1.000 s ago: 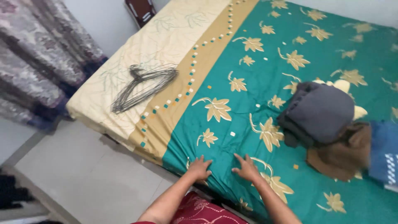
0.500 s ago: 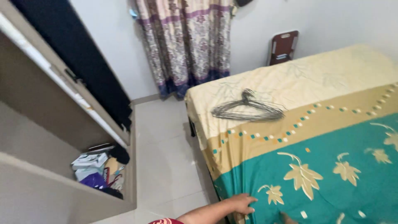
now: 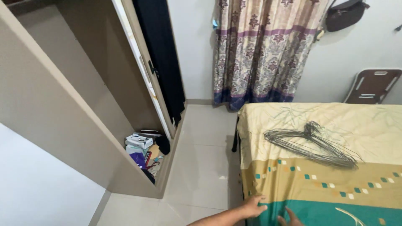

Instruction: The person removes folded clothes from a closet shelf and places them on a bed. They repeatedly take stacks of sweaters and jackets from the closet and set them down on the bed, building a pile of removed items.

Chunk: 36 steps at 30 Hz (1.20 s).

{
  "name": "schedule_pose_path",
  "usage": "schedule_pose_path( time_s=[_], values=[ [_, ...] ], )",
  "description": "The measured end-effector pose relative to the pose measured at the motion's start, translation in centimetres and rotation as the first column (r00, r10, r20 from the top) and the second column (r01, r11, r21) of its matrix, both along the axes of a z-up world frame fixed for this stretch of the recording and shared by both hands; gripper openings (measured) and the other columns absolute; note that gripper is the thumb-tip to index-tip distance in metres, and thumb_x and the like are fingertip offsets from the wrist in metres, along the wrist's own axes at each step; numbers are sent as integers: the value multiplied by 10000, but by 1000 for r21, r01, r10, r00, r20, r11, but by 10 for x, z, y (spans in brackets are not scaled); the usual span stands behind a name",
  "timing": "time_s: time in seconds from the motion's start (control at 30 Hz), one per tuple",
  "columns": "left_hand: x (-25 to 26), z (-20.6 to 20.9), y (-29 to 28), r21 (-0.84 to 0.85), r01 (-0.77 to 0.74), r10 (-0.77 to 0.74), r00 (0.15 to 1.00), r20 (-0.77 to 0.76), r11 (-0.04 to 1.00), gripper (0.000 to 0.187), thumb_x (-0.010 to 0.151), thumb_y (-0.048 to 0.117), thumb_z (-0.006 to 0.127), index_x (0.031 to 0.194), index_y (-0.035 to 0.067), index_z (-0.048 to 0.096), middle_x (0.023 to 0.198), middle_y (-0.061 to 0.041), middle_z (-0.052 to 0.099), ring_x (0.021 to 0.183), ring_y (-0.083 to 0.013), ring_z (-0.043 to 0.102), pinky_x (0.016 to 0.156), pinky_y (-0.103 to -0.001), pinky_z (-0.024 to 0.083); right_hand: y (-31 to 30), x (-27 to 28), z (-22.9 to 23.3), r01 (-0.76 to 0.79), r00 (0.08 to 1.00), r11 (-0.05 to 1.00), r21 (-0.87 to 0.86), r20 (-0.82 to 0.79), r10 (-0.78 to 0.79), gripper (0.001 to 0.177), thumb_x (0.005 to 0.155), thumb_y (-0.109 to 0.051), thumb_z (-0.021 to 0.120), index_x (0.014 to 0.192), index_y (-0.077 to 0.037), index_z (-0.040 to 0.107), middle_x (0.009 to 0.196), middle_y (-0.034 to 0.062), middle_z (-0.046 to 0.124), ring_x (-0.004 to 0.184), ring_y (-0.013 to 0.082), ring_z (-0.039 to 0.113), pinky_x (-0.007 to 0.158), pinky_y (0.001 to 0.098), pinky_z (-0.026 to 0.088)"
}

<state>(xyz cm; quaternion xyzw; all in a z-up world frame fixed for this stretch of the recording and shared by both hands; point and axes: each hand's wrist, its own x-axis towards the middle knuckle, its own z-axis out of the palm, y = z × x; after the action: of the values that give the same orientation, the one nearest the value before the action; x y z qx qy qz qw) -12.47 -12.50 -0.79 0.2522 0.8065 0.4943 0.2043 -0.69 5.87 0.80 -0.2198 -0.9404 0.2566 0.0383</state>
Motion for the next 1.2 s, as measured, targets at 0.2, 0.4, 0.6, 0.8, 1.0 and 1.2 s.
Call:
schedule_pose_path(
  time_s=[0.2, 0.4, 0.6, 0.8, 1.0, 1.2],
  values=[
    [-61, 69, -46, 29, -339, 311, 892, 329, 940, 629, 950, 383, 611, 1534, 180, 491, 1239, -288, 657, 1148, -394, 615, 958, -438, 486, 26, -139, -87, 22, 999, 985, -171, -25, -26, 788, 840, -512, 724, 1567, -310, 496, 1181, 284, 727, 1073, 362, 755, 943, 448, 590],
    [-145, 101, -112, 140, -478, 400, 835, 377, 867, 597, 982, 399, 606, 1533, 207, 477, 1499, -175, 529, 1349, -259, 542, 1067, -359, 451, -52, -232, -7, 3, 985, 849, -528, -143, -92, 677, 940, -380, 681, 1555, -148, 520, 1236, 282, 706, 1140, 329, 686, 993, 430, 520],
    [-204, 113, -194, 308, -589, 472, 796, 379, 747, 547, 993, 358, 587, 1506, 187, 499, 1533, -175, 503, 1410, -236, 496, 1106, -350, 421, -143, -320, 17, -275, 919, 697, -662, -394, -11, 640, 916, -316, 707, 1502, -105, 562, 1277, 279, 692, 1193, 278, 651, 1045, 407, 474],
    [-250, 126, -252, 415, -693, 482, 714, 508, 589, 521, 994, 317, 581, 1490, 185, 495, 1542, -184, 492, 1440, -245, 478, 1142, -344, 387, -212, -391, 10, -364, 914, 647, -670, -390, 110, 604, 917, -225, 719, 1490, -95, 578, 1292, 248, 676, 1214, 273, 642, 1037, 392, 465],
    [-338, 91, -274, 529, -688, 565, 719, 405, 496, 517, 1003, 304, 601, 1491, 153, 521, 1539, -208, 514, 1441, -254, 491, 1157, -357, 390, -248, -503, 8, -436, 899, 517, -737, -384, 212, 634, 883, -212, 728, 1489, -125, 565, 1270, 273, 724, 1190, 285, 677, 1001, 400, 498],
    [-406, 155, -277, 410, -789, 631, 613, 475, 458, 546, 975, 368, 566, 1498, 231, 492, 1537, -80, 518, 1349, -239, 540, 1072, -447, 427, -263, -607, 45, -424, 898, 501, -754, -281, 338, 676, 873, -272, 720, 1515, -186, 528, 1365, 222, 657, 1245, 274, 626, 922, 457, 540]
  ],
)
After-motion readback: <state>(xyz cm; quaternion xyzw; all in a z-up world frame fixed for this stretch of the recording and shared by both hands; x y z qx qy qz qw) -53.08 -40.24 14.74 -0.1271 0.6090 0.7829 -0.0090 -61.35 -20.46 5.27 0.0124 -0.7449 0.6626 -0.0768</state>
